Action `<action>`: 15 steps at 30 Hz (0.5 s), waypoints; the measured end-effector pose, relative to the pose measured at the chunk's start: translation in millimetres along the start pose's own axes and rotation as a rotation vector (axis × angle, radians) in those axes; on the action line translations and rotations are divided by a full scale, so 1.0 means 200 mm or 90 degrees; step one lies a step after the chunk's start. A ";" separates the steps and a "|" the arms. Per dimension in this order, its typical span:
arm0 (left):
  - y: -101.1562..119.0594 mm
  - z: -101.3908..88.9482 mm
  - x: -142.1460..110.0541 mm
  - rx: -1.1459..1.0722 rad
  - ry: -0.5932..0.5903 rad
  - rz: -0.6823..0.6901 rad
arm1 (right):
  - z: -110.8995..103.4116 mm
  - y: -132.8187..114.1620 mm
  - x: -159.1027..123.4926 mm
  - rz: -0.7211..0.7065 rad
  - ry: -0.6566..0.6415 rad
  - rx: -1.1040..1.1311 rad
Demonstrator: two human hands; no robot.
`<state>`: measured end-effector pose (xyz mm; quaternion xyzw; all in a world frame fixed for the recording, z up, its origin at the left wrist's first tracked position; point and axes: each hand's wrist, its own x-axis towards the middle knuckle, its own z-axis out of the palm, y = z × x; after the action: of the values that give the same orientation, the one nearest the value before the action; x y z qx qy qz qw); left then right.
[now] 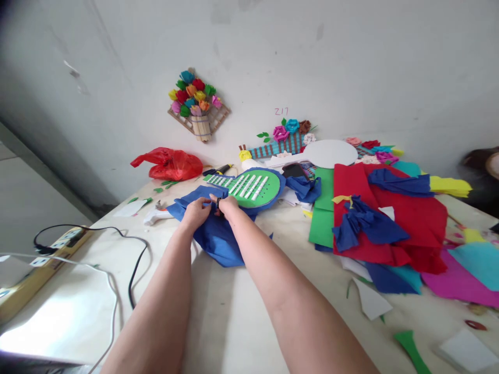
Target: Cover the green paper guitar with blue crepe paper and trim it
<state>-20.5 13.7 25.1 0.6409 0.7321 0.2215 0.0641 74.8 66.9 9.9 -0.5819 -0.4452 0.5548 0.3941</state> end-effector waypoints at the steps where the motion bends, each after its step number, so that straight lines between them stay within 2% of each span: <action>1: 0.00 0.00 -0.01 0.029 -0.002 0.000 | 0.00 0.00 0.00 -0.001 -0.001 0.003; 7: -0.01 0.02 -0.03 0.179 -0.052 0.032 | -0.02 -0.02 -0.04 0.009 -0.035 -0.018; 15: 0.00 0.01 -0.03 0.214 -0.066 0.012 | -0.01 -0.04 -0.01 0.029 -0.060 -0.006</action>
<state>-18.7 9.3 22.0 0.6599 0.7486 0.0630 -0.0084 76.2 66.7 17.8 -0.5671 -0.4523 0.5882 0.3575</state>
